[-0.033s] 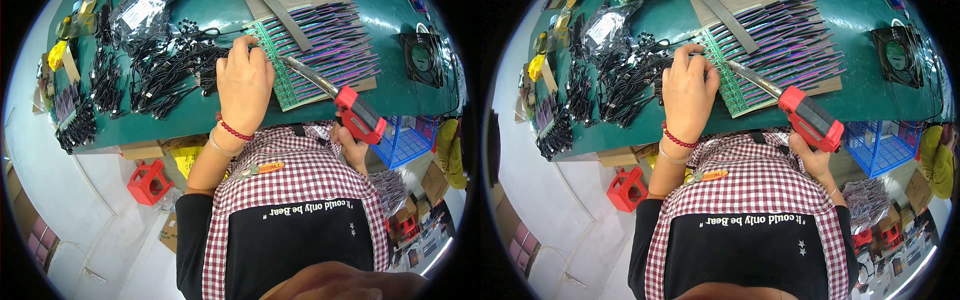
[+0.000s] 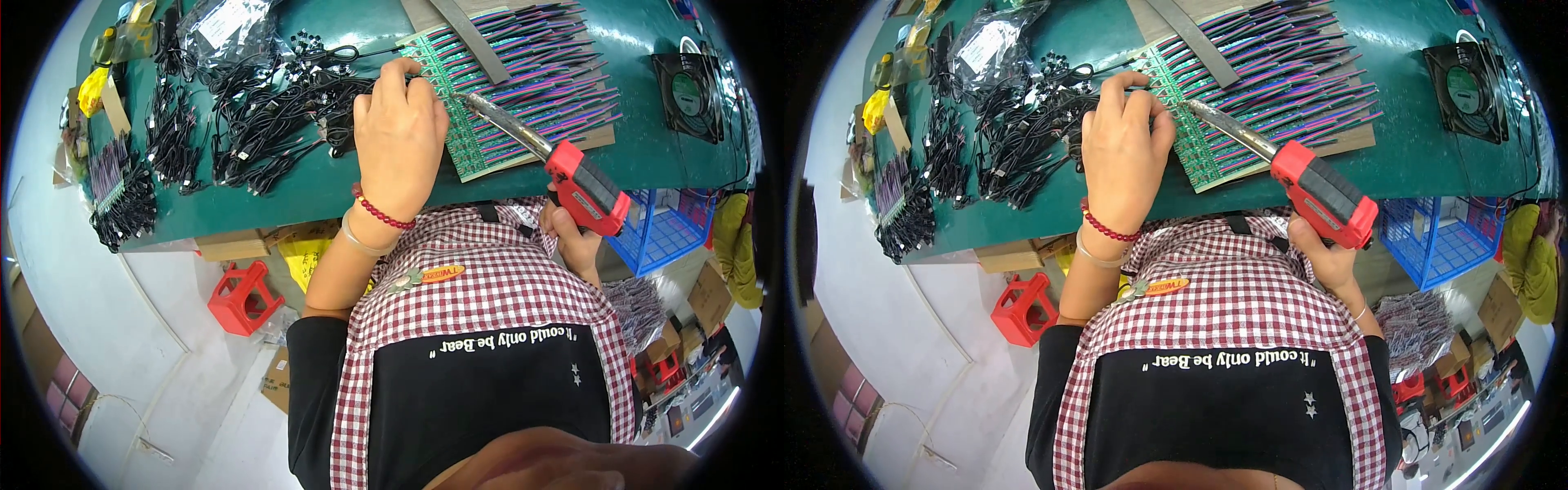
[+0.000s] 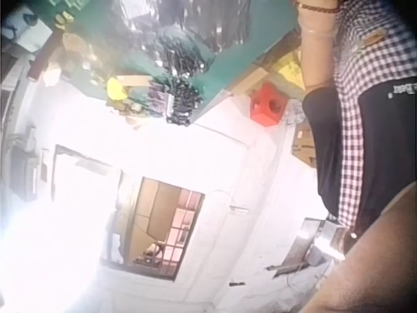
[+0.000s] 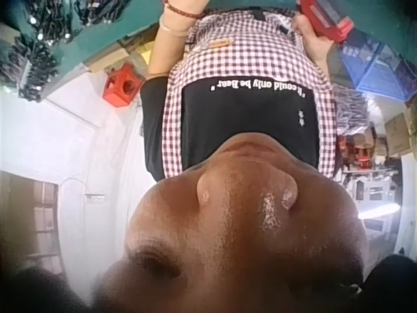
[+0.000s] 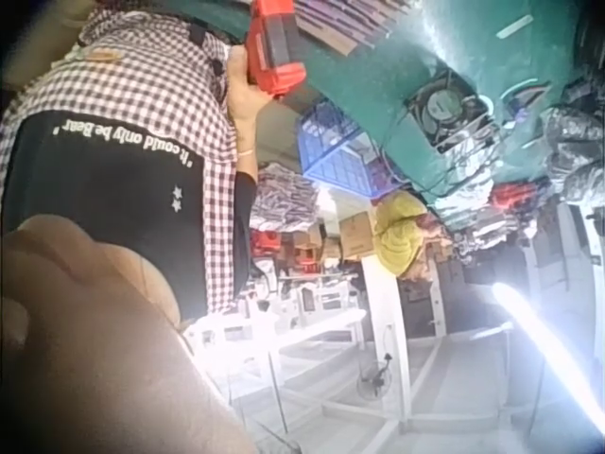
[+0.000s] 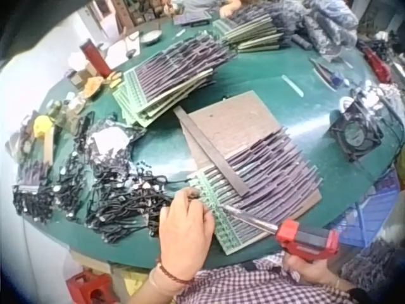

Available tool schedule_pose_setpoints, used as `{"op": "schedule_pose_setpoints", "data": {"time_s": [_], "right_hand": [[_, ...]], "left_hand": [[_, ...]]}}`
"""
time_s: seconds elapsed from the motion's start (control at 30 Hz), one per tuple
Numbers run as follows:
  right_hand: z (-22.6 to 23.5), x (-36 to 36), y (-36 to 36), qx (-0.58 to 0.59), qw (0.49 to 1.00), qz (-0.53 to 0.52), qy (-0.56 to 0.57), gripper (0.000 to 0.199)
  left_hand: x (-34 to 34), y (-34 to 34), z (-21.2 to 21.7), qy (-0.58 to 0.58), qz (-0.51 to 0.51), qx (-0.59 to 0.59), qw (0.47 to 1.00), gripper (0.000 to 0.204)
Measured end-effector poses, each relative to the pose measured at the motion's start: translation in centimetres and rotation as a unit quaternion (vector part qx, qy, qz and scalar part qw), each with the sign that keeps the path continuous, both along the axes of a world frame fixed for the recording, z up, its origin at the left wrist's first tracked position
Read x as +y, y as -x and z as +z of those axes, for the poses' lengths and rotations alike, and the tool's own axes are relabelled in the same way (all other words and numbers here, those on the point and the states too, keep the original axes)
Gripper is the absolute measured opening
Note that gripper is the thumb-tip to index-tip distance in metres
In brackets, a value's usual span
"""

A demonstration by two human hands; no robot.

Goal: The person solders wires onto circuit boards using a soldering gun, positioning the wires and circuit boards by hand.

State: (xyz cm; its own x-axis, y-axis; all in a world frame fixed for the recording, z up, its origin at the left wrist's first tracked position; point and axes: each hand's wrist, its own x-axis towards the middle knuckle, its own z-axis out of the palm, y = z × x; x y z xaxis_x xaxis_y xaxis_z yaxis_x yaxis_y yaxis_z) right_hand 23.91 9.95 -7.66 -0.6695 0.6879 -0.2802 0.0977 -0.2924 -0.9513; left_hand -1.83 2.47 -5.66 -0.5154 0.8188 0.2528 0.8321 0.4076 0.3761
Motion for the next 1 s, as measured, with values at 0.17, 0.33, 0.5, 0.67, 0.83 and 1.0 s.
{"op": "schedule_pose_setpoints", "data": {"time_s": [0.17,0.33,0.5,0.67,0.83,1.0], "right_hand": [[0.4,-0.2,0.3,-0.011,1.000,-0.008,0.006,0.009],[0.2,-0.4,0.1,-0.031,0.999,-0.011,-0.010,0.010],[0.5,-0.1,0.0,0.001,1.000,-0.004,0.012,0.014],[0.3,0.1,-0.3,0.000,1.000,0.000,0.000,0.017],[0.1,-0.1,-0.3,-0.013,1.000,-0.003,-0.011,0.017],[0.0,0.0,-0.4,-0.006,1.000,0.005,-0.014,0.018]], "left_hand": [[0.1,0.1,0.0,-0.015,-0.005,-0.020,1.000,0.010],[0.1,0.1,0.0,-0.029,-0.008,-0.033,0.999,0.010],[0.1,0.1,-0.1,-0.031,-0.007,-0.054,0.998,0.009],[0.1,0.1,0.2,-0.018,-0.009,-0.051,0.998,0.008],[0.0,0.3,0.7,0.004,-0.023,-0.036,0.999,0.010],[0.3,0.4,1.1,0.032,-0.038,0.023,0.998,0.013]]}}
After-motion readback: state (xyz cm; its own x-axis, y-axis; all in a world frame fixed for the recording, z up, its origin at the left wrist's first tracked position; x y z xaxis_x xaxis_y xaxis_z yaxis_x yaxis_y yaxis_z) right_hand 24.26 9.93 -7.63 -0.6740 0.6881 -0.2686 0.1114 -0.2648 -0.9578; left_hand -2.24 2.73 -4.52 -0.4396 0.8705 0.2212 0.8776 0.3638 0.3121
